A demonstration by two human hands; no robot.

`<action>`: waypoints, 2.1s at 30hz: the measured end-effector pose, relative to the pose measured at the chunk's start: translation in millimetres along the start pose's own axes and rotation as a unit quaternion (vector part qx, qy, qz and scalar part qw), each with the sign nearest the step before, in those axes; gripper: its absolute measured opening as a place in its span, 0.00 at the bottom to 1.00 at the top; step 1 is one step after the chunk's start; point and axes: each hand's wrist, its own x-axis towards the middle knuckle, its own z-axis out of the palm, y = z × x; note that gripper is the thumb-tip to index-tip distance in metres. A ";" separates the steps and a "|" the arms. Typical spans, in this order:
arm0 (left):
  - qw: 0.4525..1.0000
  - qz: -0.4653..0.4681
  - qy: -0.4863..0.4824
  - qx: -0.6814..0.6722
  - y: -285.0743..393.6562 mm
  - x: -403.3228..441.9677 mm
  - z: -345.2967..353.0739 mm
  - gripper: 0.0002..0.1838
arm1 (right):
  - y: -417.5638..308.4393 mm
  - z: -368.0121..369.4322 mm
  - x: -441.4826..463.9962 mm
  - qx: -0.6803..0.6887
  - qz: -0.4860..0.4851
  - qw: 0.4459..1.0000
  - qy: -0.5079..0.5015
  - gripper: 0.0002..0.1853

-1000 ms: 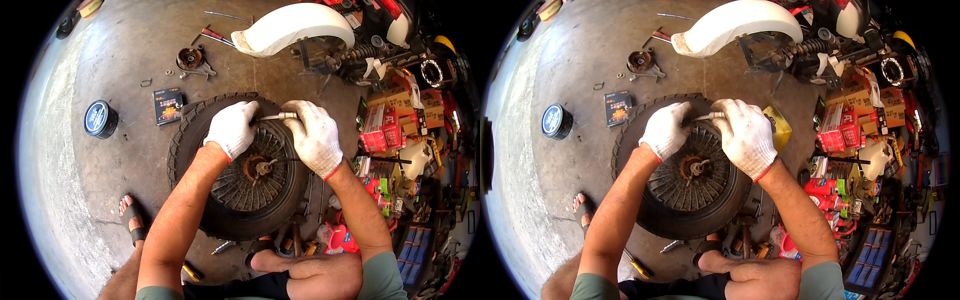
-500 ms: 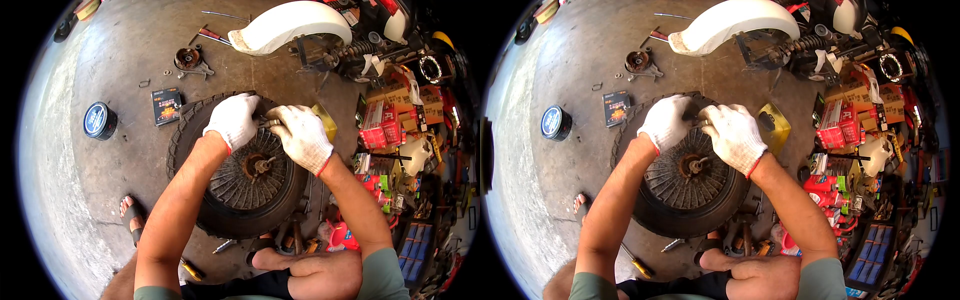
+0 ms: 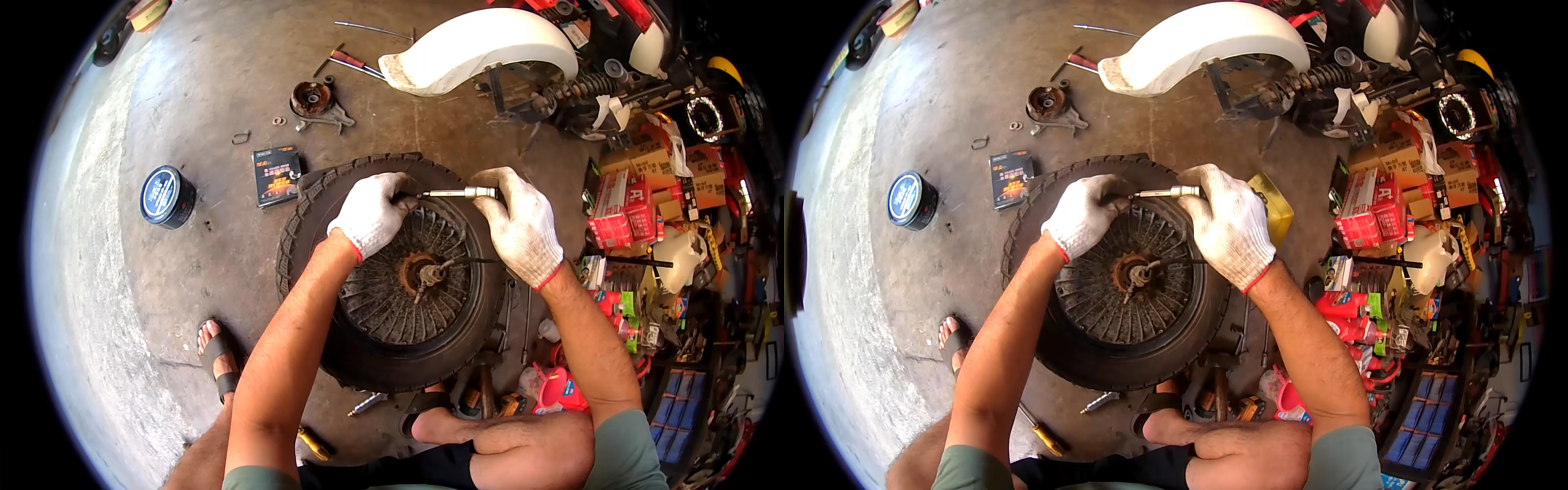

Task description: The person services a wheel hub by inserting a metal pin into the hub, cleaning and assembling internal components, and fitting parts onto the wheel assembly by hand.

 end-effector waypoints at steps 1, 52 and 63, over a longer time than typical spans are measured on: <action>1.000 0.003 -0.004 0.008 0.3 0.3 -0.3 0.12 | -0.2 -0.3 0.0 0.002 -0.010 1.000 -0.001 0.11; 0.905 0.096 -0.099 0.403 -4.2 8.4 -46.9 0.16 | -15.4 50.3 27.0 -0.057 -0.147 0.985 -0.073 0.11; 0.915 0.122 -0.056 0.381 -14.7 3.5 -42.2 0.08 | -21.7 60.0 27.1 -0.094 -0.180 0.975 -0.085 0.11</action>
